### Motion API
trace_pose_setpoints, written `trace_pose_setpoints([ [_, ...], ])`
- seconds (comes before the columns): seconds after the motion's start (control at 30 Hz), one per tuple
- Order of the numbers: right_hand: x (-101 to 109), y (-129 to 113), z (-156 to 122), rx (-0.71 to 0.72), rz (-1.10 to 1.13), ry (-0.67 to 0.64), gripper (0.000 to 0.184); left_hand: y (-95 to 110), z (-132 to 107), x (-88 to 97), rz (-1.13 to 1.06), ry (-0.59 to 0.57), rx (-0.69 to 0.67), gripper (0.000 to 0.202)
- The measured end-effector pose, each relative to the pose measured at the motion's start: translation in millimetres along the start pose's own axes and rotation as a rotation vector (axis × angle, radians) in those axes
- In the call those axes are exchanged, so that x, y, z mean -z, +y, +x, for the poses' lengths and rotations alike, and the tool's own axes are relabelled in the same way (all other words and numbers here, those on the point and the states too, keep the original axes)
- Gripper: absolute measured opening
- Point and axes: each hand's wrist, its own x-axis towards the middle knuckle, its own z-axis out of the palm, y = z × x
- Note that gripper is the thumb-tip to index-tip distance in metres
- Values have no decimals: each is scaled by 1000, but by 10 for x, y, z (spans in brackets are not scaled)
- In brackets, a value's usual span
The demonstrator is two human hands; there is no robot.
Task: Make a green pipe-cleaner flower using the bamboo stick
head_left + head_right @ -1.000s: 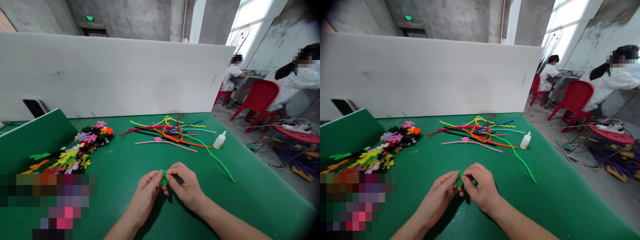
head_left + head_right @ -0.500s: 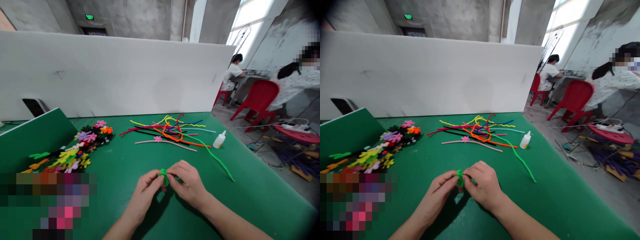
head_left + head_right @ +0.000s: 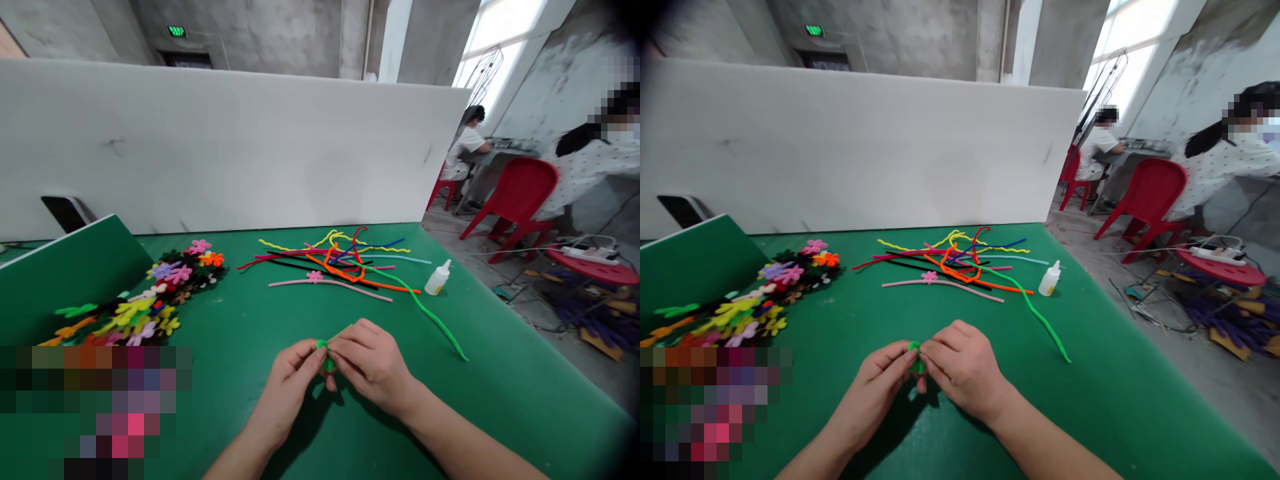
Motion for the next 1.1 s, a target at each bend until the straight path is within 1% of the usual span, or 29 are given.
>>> trace_pose_setpoints([
  [0.13,9,1,8,2,20,18,15,7,-8,-16,-81,-31,12,23],
  [0.23,14,11,14,0,20,27,15,24,-6,-18,-32,-20,9,24],
  [0.33,9,18,10,-2,0,14,15,52,1,-7,134,1,-35,28],
  [0.43,1,16,-1,-7,-49,-22,17,65,3,3,380,36,-118,33],
  [0.5,-5,10,-4,-11,-66,-35,17,55,0,2,508,63,-168,33],
  [0.63,-21,-19,8,-58,18,7,17,25,-13,-23,632,114,-263,30],
  [0.73,-44,-53,19,-187,143,47,15,22,-26,-43,680,141,-343,28],
  [0.83,-83,-71,24,-402,325,63,14,25,-29,-40,711,134,-415,25],
  [0.9,-115,-61,25,-551,523,65,15,23,-23,-25,711,131,-429,24],
  [1.0,-158,-31,27,-708,819,61,17,19,-10,0,667,129,-355,28],
  [1.03,-168,-24,27,-736,865,60,18,18,-7,5,640,122,-309,29],
  [1.1,-178,-24,24,-760,857,66,17,21,-1,5,560,99,-216,30],
])
